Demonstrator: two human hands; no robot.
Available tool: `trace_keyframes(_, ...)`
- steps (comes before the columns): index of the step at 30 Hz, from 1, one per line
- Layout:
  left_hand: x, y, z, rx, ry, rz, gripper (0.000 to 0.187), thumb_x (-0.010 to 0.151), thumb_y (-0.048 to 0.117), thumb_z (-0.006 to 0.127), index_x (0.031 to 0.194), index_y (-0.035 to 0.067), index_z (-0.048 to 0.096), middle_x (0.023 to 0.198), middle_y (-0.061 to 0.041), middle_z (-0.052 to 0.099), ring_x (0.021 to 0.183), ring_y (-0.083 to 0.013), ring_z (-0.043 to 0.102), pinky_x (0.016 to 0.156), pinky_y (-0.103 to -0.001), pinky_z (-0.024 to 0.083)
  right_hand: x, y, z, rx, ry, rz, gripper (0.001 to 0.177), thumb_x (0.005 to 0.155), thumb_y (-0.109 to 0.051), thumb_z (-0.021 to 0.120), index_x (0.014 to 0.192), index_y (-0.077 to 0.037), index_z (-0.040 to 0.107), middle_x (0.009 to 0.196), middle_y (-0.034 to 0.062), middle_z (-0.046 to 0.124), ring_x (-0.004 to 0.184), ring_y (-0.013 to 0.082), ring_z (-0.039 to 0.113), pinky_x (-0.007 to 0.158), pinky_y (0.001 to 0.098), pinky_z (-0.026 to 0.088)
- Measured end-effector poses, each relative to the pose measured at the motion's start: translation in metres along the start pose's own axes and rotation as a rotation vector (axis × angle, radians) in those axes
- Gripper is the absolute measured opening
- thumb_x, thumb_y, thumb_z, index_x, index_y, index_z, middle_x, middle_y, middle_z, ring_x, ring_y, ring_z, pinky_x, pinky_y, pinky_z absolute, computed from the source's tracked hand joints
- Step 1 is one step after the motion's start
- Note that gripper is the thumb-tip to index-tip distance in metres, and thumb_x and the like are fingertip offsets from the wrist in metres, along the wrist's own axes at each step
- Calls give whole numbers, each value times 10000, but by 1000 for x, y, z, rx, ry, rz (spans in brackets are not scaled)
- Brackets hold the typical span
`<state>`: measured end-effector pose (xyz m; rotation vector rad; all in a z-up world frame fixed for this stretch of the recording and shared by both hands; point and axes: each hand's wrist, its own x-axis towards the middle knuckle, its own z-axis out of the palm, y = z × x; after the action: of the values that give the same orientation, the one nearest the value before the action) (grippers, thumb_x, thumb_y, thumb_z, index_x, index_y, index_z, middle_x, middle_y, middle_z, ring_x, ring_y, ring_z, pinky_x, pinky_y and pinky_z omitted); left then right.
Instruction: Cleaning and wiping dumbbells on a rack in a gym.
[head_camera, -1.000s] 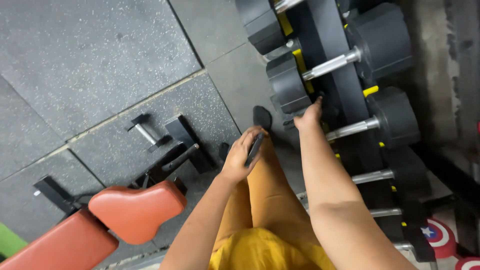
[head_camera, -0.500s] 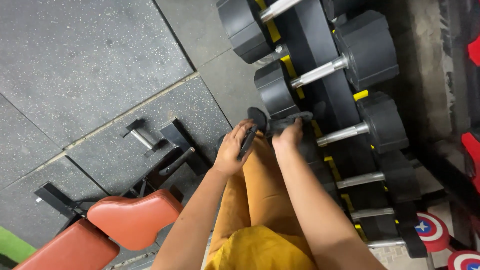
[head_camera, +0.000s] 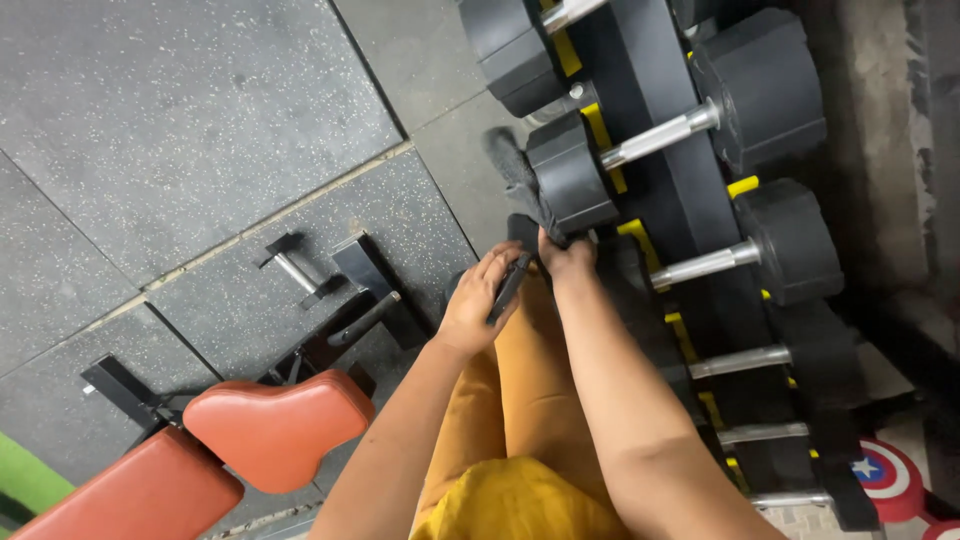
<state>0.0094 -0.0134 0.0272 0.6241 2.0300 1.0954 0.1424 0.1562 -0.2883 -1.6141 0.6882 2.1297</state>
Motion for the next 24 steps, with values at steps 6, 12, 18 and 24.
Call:
trace_keyframes(6, -38, -1, -8, 50, 26, 58, 593, 793, 47, 677, 1361, 31, 509, 1414, -168, 547, 1301, -396, 536, 1048, -462, 453, -10, -5, -6, -276, -67, -22, 455, 1042, -301, 382, 1221, -66, 728, 1264, 74, 745, 1162, 268, 700, 984, 475, 563)
trace_keyframes(12, -86, -20, -9, 43, 46, 182, 579, 821, 44, 669, 1370, 18, 487, 1430, -177, 526, 1327, -401, 528, 1096, -449, 470, -96, -9, 33, -895, -279, -497, 572, 954, -394, 558, 1453, -122, 496, 1501, 35, 569, 1378, 247, 541, 1151, 463, 413)
trace_keyframes(18, -127, -22, -9, 101, 0, 156, 590, 819, 62, 680, 1377, 29, 491, 1417, -150, 542, 1304, -383, 542, 1062, -448, 471, -285, 13, 110, -639, -641, -488, 632, 943, -404, 679, 1449, -60, 522, 1492, 118, 581, 1382, 325, 574, 1161, 544, 478)
trace_keyframes(24, -156, -14, 2, 186, -42, 238, 588, 805, 114, 706, 1357, 68, 509, 1369, -129, 559, 1284, -365, 550, 1010, -457, 464, -340, 32, 15, -1293, -533, -954, 572, 911, -217, 802, 1402, -56, 555, 1358, 68, 632, 1230, 190, 607, 1070, 338, 483)
